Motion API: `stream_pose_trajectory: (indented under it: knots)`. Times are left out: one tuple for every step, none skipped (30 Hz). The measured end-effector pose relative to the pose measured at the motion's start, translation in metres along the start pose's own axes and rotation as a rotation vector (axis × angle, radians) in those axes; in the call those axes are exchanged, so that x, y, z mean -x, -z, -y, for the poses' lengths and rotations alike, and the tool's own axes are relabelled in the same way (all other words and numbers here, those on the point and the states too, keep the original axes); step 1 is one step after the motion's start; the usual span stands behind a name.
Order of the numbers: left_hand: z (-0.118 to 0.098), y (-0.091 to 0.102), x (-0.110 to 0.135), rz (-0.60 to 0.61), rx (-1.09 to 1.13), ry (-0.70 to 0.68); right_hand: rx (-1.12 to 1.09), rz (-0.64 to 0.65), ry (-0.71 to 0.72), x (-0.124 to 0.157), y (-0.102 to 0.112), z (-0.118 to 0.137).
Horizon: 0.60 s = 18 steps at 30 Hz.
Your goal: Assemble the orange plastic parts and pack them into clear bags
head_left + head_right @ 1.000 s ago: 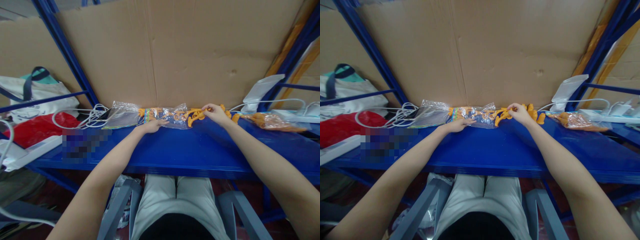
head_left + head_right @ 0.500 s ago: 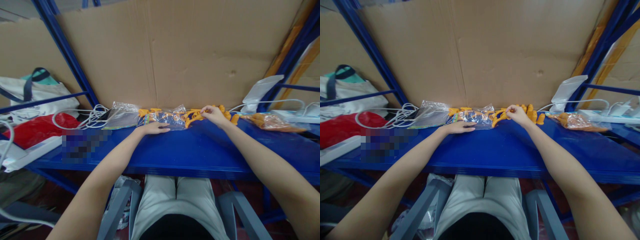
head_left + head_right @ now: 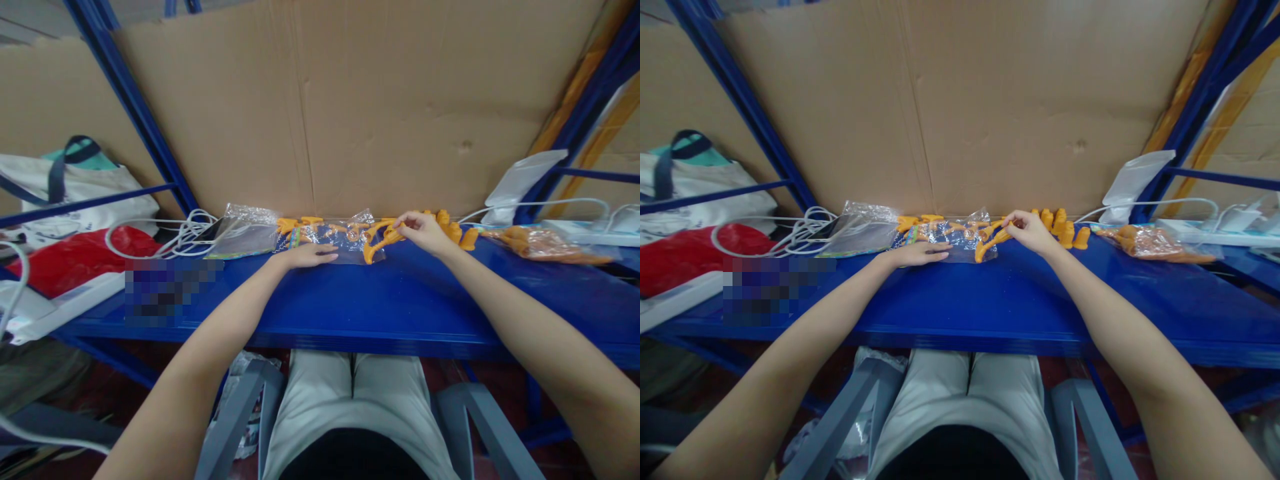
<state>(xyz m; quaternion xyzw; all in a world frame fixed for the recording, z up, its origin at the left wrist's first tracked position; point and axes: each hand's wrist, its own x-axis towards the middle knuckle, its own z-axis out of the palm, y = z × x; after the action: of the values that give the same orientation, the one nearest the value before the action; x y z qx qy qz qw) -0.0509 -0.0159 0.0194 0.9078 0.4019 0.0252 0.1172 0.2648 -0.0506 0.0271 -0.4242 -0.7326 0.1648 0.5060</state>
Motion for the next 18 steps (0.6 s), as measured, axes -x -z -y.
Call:
stream_pose_trajectory:
  knots:
    - [0.0004, -0.0001, -0.0002, -0.003, 0.004, 0.002, 0.01, 0.005, -0.002, -0.0001, -0.0008, 0.0]
    - [0.0008, -0.0003, -0.0004, -0.004, 0.006, 0.004, 0.024, -0.001, -0.005, -0.0004, -0.0011, -0.0005]
    - [0.0013, -0.0005, -0.0007, -0.005, 0.007, 0.007, 0.04, -0.017, -0.011, -0.001, -0.0008, -0.0014]
    - [0.0017, -0.0006, -0.001, -0.006, 0.006, 0.008, 0.058, -0.04, -0.017, -0.0016, 0.0001, -0.0026]
    - [0.0022, -0.0008, -0.0013, -0.004, 0.005, 0.008, 0.077, -0.065, -0.022, -0.0022, 0.0014, -0.0039]
    - [0.0027, -0.0009, -0.0016, -0.001, 0.002, 0.008, 0.097, -0.09, -0.024, -0.0027, 0.0029, -0.0051]
    - [0.0031, -0.0009, -0.002, 0.002, -0.001, 0.008, 0.118, -0.113, -0.021, -0.003, 0.0044, -0.0061]
    - [0.0036, -0.0008, -0.0023, 0.004, -0.005, 0.009, 0.141, -0.13, -0.015, -0.003, 0.0057, -0.0068]
    - [0.004, -0.0007, -0.0025, 0.006, -0.007, 0.011, 0.165, -0.14, -0.007, -0.0028, 0.0067, -0.0071]
    - [0.0043, -0.0005, -0.0028, 0.006, -0.01, 0.013, 0.186, -0.14, 0.001, -0.0024, 0.0073, -0.007]
    - [0.0045, -0.0002, -0.0029, 0.006, -0.013, 0.013, 0.203, -0.132, 0.012, -0.0019, 0.0075, -0.0066]
    - [0.0047, 0.0001, -0.003, 0.006, -0.016, 0.013, 0.214, -0.12, 0.024, -0.0013, 0.0073, -0.0058]
    - [0.0047, 0.0004, -0.003, 0.007, -0.017, 0.012, 0.216, -0.107, 0.037, -0.0007, 0.0069, -0.005]
    - [0.0047, 0.0006, -0.0029, 0.009, -0.018, 0.014, 0.211, -0.093, 0.049, -0.0001, 0.0062, -0.0041]
    - [0.0047, 0.0009, -0.0028, 0.011, -0.017, 0.016, 0.201, -0.08, 0.057, 0.0004, 0.0054, -0.0033]
    - [0.0048, 0.0011, -0.0027, 0.011, -0.014, 0.019, 0.189, -0.066, 0.062, 0.0007, 0.0045, -0.0027]
    - [0.0052, 0.0011, -0.0027, 0.01, -0.012, 0.02, 0.175, -0.052, 0.063, 0.0011, 0.0037, -0.0024]
    - [0.0058, 0.0011, -0.0028, 0.007, -0.009, 0.018, 0.159, -0.038, 0.061, 0.0013, 0.0029, -0.0022]
